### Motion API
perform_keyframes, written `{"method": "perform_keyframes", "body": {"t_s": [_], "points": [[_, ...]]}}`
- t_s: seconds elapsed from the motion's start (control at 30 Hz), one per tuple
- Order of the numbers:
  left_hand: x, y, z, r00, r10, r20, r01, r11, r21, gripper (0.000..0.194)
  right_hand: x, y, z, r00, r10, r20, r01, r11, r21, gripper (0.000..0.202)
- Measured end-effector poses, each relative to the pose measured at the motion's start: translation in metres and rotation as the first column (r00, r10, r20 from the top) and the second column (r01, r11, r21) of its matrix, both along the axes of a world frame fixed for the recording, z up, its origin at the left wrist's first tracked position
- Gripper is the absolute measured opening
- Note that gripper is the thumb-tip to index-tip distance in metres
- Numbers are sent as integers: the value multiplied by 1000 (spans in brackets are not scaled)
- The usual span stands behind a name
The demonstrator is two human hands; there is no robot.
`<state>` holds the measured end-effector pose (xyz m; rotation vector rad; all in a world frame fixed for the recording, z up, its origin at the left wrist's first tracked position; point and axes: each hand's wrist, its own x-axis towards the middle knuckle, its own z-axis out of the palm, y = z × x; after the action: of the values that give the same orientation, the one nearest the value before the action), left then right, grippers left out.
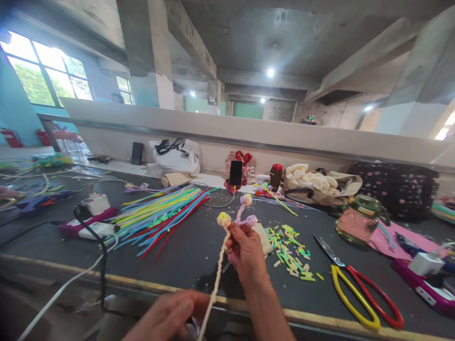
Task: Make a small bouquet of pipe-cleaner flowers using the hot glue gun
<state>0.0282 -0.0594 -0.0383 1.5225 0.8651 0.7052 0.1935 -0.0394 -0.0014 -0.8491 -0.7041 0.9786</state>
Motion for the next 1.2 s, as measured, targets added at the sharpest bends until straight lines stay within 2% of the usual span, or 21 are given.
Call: {"method": "perform_keyframes", "body": {"t_s": [0.1,0.17,0.23,0.37,0.47,0.57,0.7,0.83,1.1,1.2], "points": [[1,22,27,995,90,46,-87,994,-59,35,-8,0,-3,997,78,-10,-78,997,-26,22],[7,36,41,990,46,132,-34,995,-90,31,-13,1,-4,992,125,15,-125,992,-32,20],[15,45,48,977,-13,215,37,993,-109,26,-18,2,-4,982,180,58,-178,983,-35,19],[25,52,46,957,-41,286,88,984,-154,21,-21,3,2,951,281,127,-277,960,-50,22],[22,53,44,937,5,349,68,978,-198,19,-19,-2,3,953,262,150,-256,965,-58,25],[18,54,46,919,79,386,2,979,-205,17,-13,-15,-5,954,229,196,-202,968,-146,31],[17,55,51,920,84,382,-26,988,-154,19,-11,-38,-21,912,374,167,-319,904,-284,32],[20,55,53,923,74,377,-40,994,-98,21,-15,-50,-28,889,438,133,-393,880,-268,29],[19,56,57,913,77,401,-25,991,-132,17,-19,-53,-36,845,535,-11,-521,818,-243,30],[18,55,60,909,72,411,-3,986,-167,16,-23,-53,-41,851,524,-42,-520,828,-209,32]]}}
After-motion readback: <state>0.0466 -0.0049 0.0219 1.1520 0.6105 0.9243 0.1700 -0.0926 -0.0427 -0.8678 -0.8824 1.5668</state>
